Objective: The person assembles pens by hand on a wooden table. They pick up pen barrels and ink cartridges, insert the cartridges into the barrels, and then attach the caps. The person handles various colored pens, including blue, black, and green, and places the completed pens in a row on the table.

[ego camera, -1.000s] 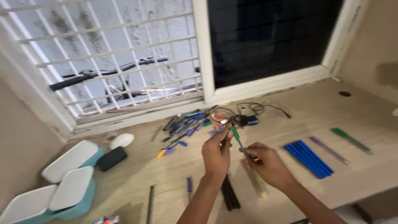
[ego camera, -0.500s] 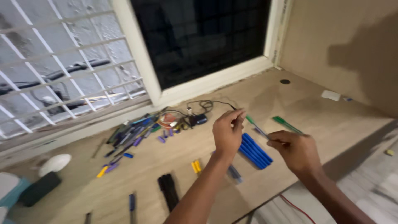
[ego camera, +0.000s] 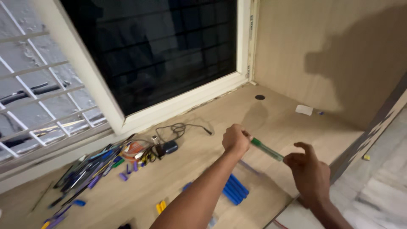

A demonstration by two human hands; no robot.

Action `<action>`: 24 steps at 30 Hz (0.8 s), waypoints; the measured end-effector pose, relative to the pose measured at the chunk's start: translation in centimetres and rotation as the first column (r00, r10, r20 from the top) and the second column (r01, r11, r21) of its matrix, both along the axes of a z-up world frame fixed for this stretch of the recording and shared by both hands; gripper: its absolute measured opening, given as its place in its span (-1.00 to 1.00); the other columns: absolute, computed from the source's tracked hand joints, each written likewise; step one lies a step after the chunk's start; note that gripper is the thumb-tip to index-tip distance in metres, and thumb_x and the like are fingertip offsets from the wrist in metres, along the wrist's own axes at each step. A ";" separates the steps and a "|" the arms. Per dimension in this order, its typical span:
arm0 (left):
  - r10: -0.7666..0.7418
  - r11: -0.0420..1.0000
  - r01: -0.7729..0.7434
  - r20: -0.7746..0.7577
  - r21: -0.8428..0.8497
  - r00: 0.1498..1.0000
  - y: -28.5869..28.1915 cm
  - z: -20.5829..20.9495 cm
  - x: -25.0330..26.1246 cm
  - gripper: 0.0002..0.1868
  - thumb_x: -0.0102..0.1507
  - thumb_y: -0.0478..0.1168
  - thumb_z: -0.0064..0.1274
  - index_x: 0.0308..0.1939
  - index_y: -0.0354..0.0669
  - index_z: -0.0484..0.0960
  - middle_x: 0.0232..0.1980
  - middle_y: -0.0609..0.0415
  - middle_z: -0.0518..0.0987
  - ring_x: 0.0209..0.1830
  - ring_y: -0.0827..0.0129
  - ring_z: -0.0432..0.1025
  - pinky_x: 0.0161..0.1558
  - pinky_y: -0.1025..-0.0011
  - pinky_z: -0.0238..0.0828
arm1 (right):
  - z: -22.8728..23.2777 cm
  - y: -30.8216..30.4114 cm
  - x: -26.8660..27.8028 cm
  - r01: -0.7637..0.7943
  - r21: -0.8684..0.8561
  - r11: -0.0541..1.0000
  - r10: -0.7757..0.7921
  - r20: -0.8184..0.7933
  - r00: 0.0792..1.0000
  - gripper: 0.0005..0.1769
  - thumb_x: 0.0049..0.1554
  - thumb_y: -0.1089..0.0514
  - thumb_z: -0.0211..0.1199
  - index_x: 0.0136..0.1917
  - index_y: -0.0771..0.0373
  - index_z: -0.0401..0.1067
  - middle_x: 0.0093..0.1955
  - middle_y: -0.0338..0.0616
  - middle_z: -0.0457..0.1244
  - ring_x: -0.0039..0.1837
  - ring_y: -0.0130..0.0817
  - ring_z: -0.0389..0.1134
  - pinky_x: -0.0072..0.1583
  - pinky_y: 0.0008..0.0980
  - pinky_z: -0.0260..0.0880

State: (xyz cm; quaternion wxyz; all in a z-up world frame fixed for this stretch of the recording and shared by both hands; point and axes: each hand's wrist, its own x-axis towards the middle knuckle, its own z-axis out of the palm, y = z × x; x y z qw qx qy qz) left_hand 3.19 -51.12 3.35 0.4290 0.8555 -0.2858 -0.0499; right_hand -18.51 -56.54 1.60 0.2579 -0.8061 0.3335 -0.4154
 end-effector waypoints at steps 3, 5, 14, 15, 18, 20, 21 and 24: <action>-0.004 0.992 0.001 0.024 0.124 1.000 -1.1 -0.5 0.6 -0.96 0.07 -0.20 0.34 -0.42 0.04 0.77 -0.28 0.06 0.73 -0.17 0.16 0.64 -0.12 0.21 0.57 | -0.7 -0.6 0.5 0.078 0.081 0.994 -0.068 -0.117 0.991 -0.52 0.08 0.12 0.40 0.25 0.14 0.36 -0.08 -0.20 0.49 -0.09 -0.26 0.54 -0.03 -0.29 0.49; -0.010 0.983 -0.002 0.063 0.183 0.998 -1.2 -1.1 0.8 -0.94 0.06 -0.19 0.35 -0.41 0.04 0.78 -0.23 0.01 0.72 -0.13 0.09 0.62 -0.11 0.17 0.56 | -1.5 -1.1 0.8 0.044 0.068 0.997 -0.036 -0.116 0.993 -0.56 0.06 0.13 0.39 0.21 0.13 0.38 -0.10 -0.21 0.50 -0.08 -0.27 0.55 -0.03 -0.31 0.50; 0.066 0.979 -0.095 0.163 0.180 0.984 -2.9 -3.8 1.8 -0.89 0.21 -0.21 0.14 -0.33 0.00 0.78 -0.14 -0.07 0.70 -0.06 0.01 0.60 -0.07 0.11 0.54 | -2.1 -1.3 2.3 -0.003 -0.009 1.000 0.001 -0.215 0.977 -0.57 0.06 0.19 0.33 0.20 0.13 0.35 -0.14 -0.19 0.49 -0.07 -0.19 0.53 -0.02 -0.24 0.48; 0.077 0.977 -0.108 0.168 0.183 0.983 -3.2 -4.1 1.9 -0.88 0.23 -0.22 0.12 -0.33 0.01 0.77 -0.13 -0.06 0.70 -0.06 0.03 0.60 -0.06 0.12 0.54 | -2.0 -1.2 2.4 0.007 -0.017 1.000 -0.011 -0.233 0.972 -0.57 0.07 0.18 0.33 0.21 0.12 0.35 -0.14 -0.19 0.49 -0.07 -0.18 0.52 -0.02 -0.23 0.47; 0.113 0.966 -0.143 0.142 0.217 0.983 -4.3 -4.4 2.2 -0.85 0.26 -0.22 0.09 -0.33 0.01 0.77 -0.13 -0.03 0.71 -0.05 0.07 0.61 -0.07 0.15 0.55 | -1.7 -1.3 2.8 0.017 0.007 1.000 -0.014 -0.243 0.970 -0.55 0.07 0.18 0.34 0.23 0.12 0.33 -0.15 -0.20 0.49 -0.09 -0.20 0.52 -0.02 -0.23 0.47; 0.126 0.961 -0.153 0.126 0.231 0.984 -4.5 -4.4 2.3 -0.85 0.26 -0.22 0.09 -0.34 0.02 0.77 -0.12 -0.03 0.71 -0.05 0.09 0.61 -0.07 0.17 0.56 | -1.7 -1.3 3.0 0.032 -0.002 0.999 -0.032 -0.245 0.969 -0.56 0.07 0.17 0.34 0.22 0.13 0.34 -0.15 -0.22 0.49 -0.08 -0.20 0.52 -0.02 -0.23 0.47; 0.127 0.962 -0.153 0.127 0.227 0.984 -4.5 -4.4 2.2 -0.85 0.26 -0.22 0.09 -0.34 0.03 0.77 -0.12 -0.02 0.71 -0.05 0.09 0.61 -0.07 0.17 0.56 | -1.7 -1.3 3.0 0.039 -0.008 0.999 -0.039 -0.248 0.968 -0.56 0.07 0.17 0.34 0.21 0.13 0.34 -0.15 -0.23 0.49 -0.08 -0.20 0.52 -0.02 -0.23 0.46; 0.121 0.967 -0.151 0.154 0.205 0.981 -4.3 -4.4 2.2 -0.86 0.25 -0.23 0.10 -0.34 0.03 0.76 -0.13 -0.03 0.70 -0.06 0.08 0.60 -0.07 0.16 0.54 | -1.9 -1.2 3.1 0.052 -0.007 0.999 -0.052 -0.221 0.974 -0.58 0.08 0.18 0.33 0.22 0.13 0.36 -0.15 -0.24 0.49 -0.07 -0.21 0.52 0.00 -0.23 0.46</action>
